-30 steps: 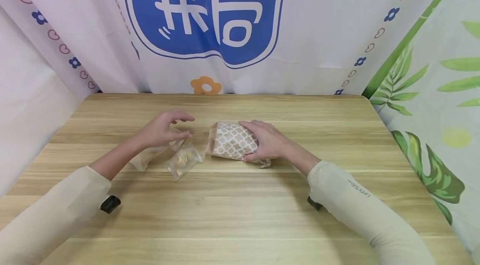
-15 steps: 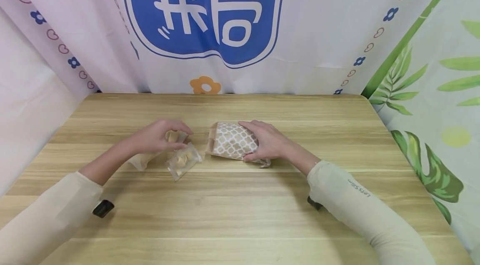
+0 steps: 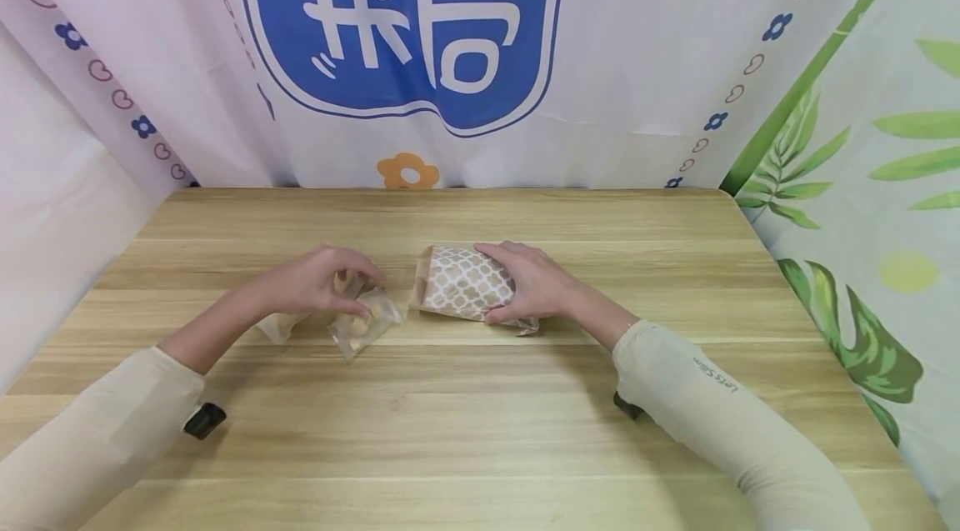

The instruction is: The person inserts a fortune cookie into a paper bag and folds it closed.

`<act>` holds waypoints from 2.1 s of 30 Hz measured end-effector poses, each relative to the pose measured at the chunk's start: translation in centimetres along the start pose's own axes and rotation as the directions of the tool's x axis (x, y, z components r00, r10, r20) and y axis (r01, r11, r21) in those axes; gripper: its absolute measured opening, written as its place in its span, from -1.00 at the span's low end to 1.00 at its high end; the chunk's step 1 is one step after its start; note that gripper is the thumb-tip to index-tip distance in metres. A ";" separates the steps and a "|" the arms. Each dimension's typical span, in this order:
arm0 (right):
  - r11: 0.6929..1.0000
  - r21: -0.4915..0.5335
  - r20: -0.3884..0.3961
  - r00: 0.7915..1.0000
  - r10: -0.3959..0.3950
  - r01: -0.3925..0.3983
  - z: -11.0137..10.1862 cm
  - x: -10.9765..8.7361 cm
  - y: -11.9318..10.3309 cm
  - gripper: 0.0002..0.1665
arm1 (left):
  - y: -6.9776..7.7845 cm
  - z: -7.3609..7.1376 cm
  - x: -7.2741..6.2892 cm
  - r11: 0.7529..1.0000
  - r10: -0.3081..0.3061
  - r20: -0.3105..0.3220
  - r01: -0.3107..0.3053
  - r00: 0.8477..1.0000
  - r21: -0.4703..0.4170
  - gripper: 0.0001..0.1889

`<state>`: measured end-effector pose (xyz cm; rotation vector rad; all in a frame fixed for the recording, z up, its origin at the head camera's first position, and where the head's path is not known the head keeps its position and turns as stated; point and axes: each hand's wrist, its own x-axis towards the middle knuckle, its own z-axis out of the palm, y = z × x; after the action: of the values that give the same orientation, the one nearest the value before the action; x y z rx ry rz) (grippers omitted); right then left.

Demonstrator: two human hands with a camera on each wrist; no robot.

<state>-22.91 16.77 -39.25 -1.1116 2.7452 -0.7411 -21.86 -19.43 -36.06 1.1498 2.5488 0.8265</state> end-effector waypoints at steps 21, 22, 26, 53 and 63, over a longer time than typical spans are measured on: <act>1.000 0.001 0.005 1.000 -0.005 0.005 0.0 0.0 0.1 0.29 | 0.0 0.4 0.4 0.996 -0.070 0.002 0.070 0.998 -0.055 -0.59; 1.000 0.000 0.006 1.000 -0.006 0.006 0.0 0.0 0.1 0.29 | 0.0 0.5 0.4 0.995 -0.079 0.001 0.079 0.997 -0.058 -0.59; 1.000 0.000 0.008 1.000 -0.001 0.001 0.0 -0.1 0.1 0.29 | 0.1 0.6 0.3 0.992 -0.107 -0.001 0.106 0.994 -0.064 -0.60; 1.000 0.017 0.002 1.000 -0.014 0.014 0.1 -0.1 0.2 0.30 | 0.6 0.4 -0.9 0.989 -0.098 0.199 0.074 0.975 0.127 -0.12; 1.000 0.012 0.003 1.000 -0.015 0.015 0.0 0.0 0.3 0.30 | 0.5 0.4 -0.9 0.982 -0.095 0.115 0.074 0.989 0.174 -0.26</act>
<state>-23.08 16.97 -39.37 -1.1309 2.7294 -0.7567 -20.78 -19.70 -36.07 1.0929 2.5850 0.5107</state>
